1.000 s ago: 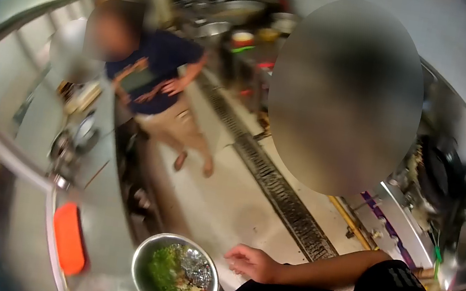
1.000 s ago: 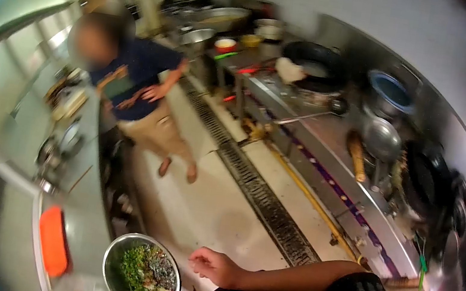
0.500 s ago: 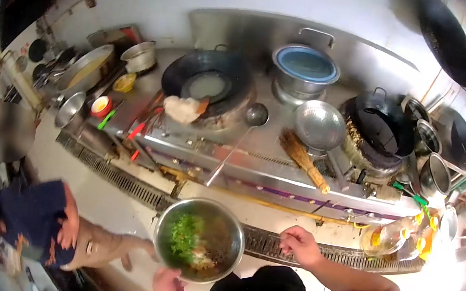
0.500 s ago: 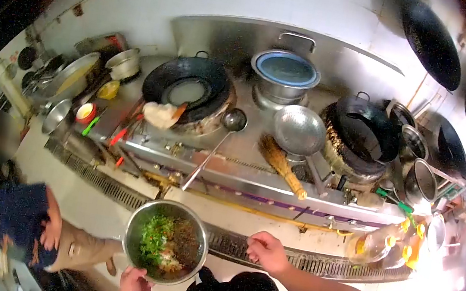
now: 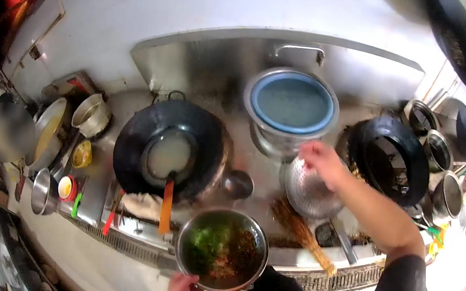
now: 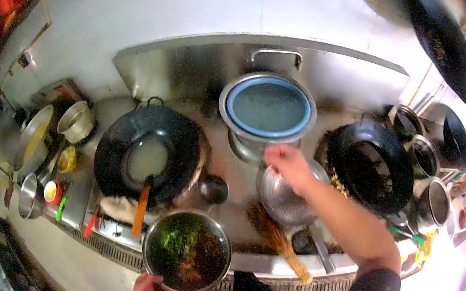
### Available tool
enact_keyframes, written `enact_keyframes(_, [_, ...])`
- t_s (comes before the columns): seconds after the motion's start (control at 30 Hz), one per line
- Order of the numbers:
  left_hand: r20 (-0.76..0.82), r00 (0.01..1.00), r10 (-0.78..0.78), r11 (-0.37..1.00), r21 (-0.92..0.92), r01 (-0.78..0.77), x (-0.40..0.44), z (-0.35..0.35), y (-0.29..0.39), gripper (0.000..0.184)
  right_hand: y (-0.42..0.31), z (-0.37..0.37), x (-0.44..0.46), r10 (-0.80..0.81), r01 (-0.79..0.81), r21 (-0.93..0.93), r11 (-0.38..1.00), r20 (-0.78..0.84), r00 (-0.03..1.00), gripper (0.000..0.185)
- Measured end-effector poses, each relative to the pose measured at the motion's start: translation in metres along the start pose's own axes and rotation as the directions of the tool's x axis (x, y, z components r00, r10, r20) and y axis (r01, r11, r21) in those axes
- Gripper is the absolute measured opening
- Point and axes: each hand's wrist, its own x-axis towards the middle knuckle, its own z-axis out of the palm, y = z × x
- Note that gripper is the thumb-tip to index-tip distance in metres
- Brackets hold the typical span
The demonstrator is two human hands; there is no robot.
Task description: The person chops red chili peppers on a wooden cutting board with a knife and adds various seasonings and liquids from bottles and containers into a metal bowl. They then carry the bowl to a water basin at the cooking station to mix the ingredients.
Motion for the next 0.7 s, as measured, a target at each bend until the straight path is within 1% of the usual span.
enact_keyframes(0.03, [-0.086, 0.995, -0.043, 0.996, 0.079, 0.050, 0.014, -0.002, -0.002, 0.025, 0.006, -0.013, 0.070, 0.002, -0.026, 0.180, 0.983, 0.132, 0.991, 0.025])
enact_keyframes(0.07, [-0.178, 0.981, -0.081, 0.982, 0.152, 0.109, 0.029, 0.002, 0.000, 0.023, -0.005, -0.009, 0.125, 0.031, -0.031, -0.021, 0.999, 0.005, 1.000, 0.028])
enact_keyframes(0.1, [-0.188, 0.979, -0.081, 0.981, 0.158, 0.112, 0.041, 0.016, 0.007, 0.023, -0.012, -0.014, 0.181, -0.026, 0.029, -0.103, 0.994, 0.027, 0.999, 0.028])
enact_keyframes(0.17, [-0.225, 0.972, -0.063, 0.980, 0.169, 0.103, 0.053, 0.041, 0.024, 0.024, -0.006, -0.023, 0.299, 0.040, -0.038, 0.044, 0.998, -0.031, 0.999, 0.034])
enact_keyframes(0.2, [-0.236, 0.969, -0.065, 0.979, 0.174, 0.108, 0.059, 0.053, 0.031, 0.024, 0.020, -0.041, 0.388, -0.099, 0.107, -0.342, 0.933, 0.041, 0.994, 0.040])
enact_keyframes(0.23, [-0.234, 0.971, -0.043, 0.985, 0.152, 0.080, 0.065, 0.065, 0.038, 0.022, 0.048, -0.053, 0.452, -0.197, 0.255, -0.659, 0.707, 0.163, 0.967, 0.045])
enact_keyframes(0.27, [-0.229, 0.973, -0.019, 0.990, 0.130, 0.050, 0.072, 0.074, 0.045, 0.021, 0.036, -0.039, 0.460, -0.138, 0.084, -0.440, 0.894, -0.093, 0.986, 0.048])
enact_keyframes(0.3, [-0.216, 0.976, 0.004, 0.992, 0.122, 0.023, 0.080, 0.078, 0.050, 0.017, 0.009, -0.020, 0.460, -0.008, -0.042, -0.147, 0.988, -0.321, 0.947, 0.050])
enact_keyframes(0.33, [-0.218, 0.976, 0.001, 0.991, 0.128, 0.028, 0.091, 0.079, 0.052, 0.017, -0.006, -0.013, 0.463, -0.001, -0.048, -0.143, 0.989, -0.324, 0.946, 0.050])
enact_keyframes(0.4, [-0.360, 0.933, 0.027, 0.993, 0.114, 0.015, 0.104, 0.078, 0.054, 0.014, -0.021, 0.000, 0.460, -0.014, 0.042, 0.097, 0.994, -0.274, 0.961, 0.051])
enact_keyframes(0.43, [-0.339, 0.940, 0.029, 0.993, 0.114, 0.011, 0.112, 0.084, 0.061, 0.014, -0.021, 0.005, 0.456, 0.000, 0.029, 0.096, 0.995, -0.285, 0.959, 0.051])
enact_keyframes(0.47, [-0.330, 0.944, 0.015, 0.993, 0.117, 0.025, 0.125, 0.100, 0.071, 0.014, -0.022, 0.009, 0.452, 0.076, -0.031, 0.157, 0.987, -0.289, 0.954, 0.048])
enact_keyframes(0.5, [-0.280, 0.959, 0.043, 0.992, 0.129, -0.006, 0.135, 0.117, 0.082, 0.015, -0.023, 0.008, 0.440, 0.152, -0.090, 0.215, 0.972, -0.289, 0.945, 0.046])
enact_keyframes(0.53, [-0.231, 0.971, 0.069, 0.990, 0.139, -0.037, 0.141, 0.125, 0.088, 0.016, -0.024, 0.002, 0.421, 0.159, -0.115, 0.160, 0.980, -0.291, 0.943, 0.040])
enact_keyframes(0.57, [-0.246, 0.967, 0.060, 0.989, 0.149, -0.023, 0.153, 0.120, 0.088, 0.020, -0.017, -0.008, 0.400, 0.121, -0.095, 0.105, 0.990, -0.282, 0.952, 0.037])
enact_keyframes(0.6, [-0.158, 0.987, 0.006, 0.980, 0.198, 0.025, 0.166, 0.109, 0.090, 0.028, -0.012, -0.021, 0.379, 0.080, -0.069, 0.050, 0.996, -0.267, 0.960, 0.033])
enact_keyframes(0.67, [0.031, 0.993, 0.115, 0.922, 0.368, -0.118, 0.199, 0.083, 0.087, 0.026, -0.009, -0.046, 0.338, 0.125, -0.098, 0.123, 0.987, -0.234, 0.964, 0.020])
enact_keyframes(0.7, [0.043, 0.993, 0.106, 0.923, 0.369, -0.114, 0.199, 0.100, 0.092, 0.026, -0.008, -0.062, 0.323, 0.125, -0.097, 0.119, 0.988, -0.248, 0.961, 0.020])
